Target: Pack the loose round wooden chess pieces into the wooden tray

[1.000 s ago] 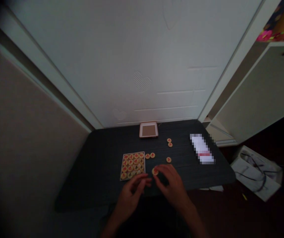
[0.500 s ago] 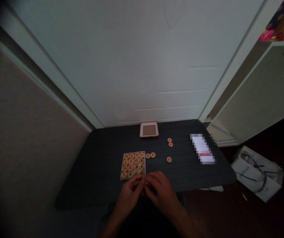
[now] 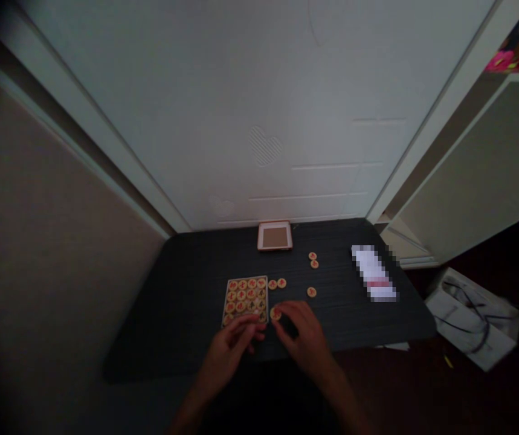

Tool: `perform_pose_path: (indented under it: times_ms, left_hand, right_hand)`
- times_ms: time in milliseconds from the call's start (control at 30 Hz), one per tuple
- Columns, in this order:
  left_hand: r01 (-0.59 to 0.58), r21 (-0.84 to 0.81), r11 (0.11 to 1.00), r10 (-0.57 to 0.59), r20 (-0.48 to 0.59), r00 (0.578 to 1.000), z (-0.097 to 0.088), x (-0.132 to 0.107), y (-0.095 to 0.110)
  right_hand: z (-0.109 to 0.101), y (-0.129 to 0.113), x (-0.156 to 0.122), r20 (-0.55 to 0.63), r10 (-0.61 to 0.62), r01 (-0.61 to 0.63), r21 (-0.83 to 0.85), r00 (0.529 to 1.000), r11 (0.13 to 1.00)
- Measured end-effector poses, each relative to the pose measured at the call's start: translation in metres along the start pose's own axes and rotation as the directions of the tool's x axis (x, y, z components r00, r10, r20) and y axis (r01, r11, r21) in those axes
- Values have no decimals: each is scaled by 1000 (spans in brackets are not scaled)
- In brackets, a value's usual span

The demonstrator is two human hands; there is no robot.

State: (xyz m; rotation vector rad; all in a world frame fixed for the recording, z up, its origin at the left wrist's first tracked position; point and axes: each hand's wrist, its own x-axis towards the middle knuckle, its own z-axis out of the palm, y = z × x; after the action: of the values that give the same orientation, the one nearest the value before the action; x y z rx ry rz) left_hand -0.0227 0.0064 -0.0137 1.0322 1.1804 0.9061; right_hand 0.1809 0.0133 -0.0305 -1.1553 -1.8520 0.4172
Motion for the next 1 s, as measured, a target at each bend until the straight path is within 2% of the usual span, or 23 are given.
perform_pose_path:
  times_ms: [133,267,500,733,1000]
  left_hand:
    - [-20,-3,1000,20,27,999,8,-1,0]
    - [-26,-19,999,27,58,998,10,-3,1]
    - [-23,51,998,22,20,1000,6,-5,10]
    - [-57,71,996,53,58,997,6,-8,15]
    - [-44,92,995,38,66,997,5,-8,14]
  right_hand:
    - [10,-17,-2,59,-73,71,39,996,997]
    - [19,-23,-7,82,-123,119,46,989,992]
    - [25,-23,-11,80,-96,92,51,992,994]
    - [23,-22,-11,63,-74,70,71,995,995]
    - [19,-23,-11,34,-72,69,75,997,995]
